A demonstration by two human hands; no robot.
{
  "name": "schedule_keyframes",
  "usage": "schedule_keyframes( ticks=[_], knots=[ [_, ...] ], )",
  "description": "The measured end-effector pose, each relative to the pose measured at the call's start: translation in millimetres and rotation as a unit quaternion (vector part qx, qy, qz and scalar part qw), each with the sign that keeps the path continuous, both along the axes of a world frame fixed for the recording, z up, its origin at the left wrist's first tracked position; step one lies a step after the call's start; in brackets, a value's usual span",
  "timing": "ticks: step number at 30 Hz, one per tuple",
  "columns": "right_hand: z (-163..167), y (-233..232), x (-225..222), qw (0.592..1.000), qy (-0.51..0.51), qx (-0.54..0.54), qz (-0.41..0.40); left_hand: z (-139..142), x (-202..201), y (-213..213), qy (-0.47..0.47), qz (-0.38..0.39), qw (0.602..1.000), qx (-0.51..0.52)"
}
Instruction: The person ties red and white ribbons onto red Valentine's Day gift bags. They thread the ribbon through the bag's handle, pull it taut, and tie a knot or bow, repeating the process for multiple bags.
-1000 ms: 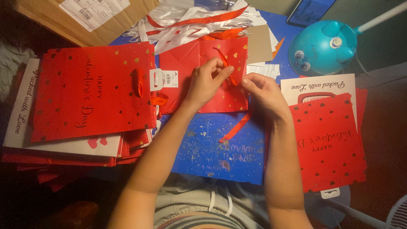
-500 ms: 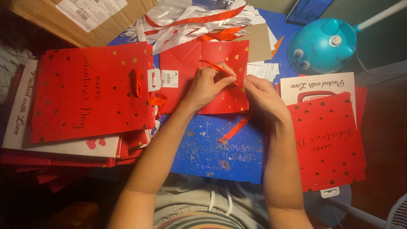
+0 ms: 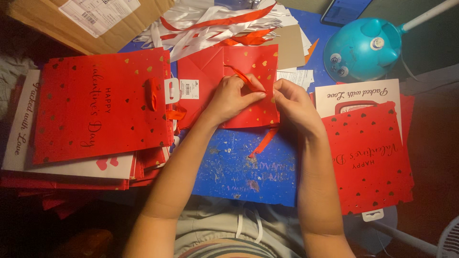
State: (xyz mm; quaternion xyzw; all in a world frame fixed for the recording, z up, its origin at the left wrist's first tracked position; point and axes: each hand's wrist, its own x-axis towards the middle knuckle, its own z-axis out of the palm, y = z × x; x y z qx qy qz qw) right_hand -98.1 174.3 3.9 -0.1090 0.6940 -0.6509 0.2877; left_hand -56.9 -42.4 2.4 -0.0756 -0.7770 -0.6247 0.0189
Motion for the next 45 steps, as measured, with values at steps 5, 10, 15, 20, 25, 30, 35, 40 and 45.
schedule_keyframes(
  ticks=[5,10,15,20,25,30,35,40,45],
  knots=[
    [5.4,1.0,-0.6,1.0,0.02,-0.014,-0.003,-2.5,0.3,5.6,0.029,0.038,0.999,0.016],
    [4.4,3.2,-3.8,1.0,0.024,-0.009,0.006,-4.4,2.2,13.9,0.042,0.079,0.996,-0.024],
    [1.5,-2.1,-3.6,0.999,0.048,0.01,0.002,-9.4,0.6,16.9,0.029,0.079,0.995,-0.052],
    [6.4,-11.9,4.0,0.987,0.107,0.12,0.009,-11.8,1.8,17.0,0.061,0.057,0.995,-0.045],
    [20.3,-19.0,6.5,0.985,0.096,0.132,0.051,-7.0,2.3,13.7,-0.122,0.018,0.991,0.057],
    [27.1,-13.6,8.4,0.997,0.05,0.046,0.048,-2.1,-3.6,11.8,-0.111,0.006,0.979,0.173],
    [6.5,-7.5,-2.9,0.998,0.004,0.044,-0.039,1.9,0.9,-2.4,-0.03,-0.1,0.994,0.013],
    [-10.6,2.7,-5.2,0.999,0.026,0.005,-0.037,5.3,5.2,0.3,0.013,-0.075,0.996,-0.038],
    [-8.9,0.7,-7.5,0.999,0.036,0.036,-0.019,2.4,2.5,5.9,0.038,-0.016,0.999,-0.018]
  ],
)
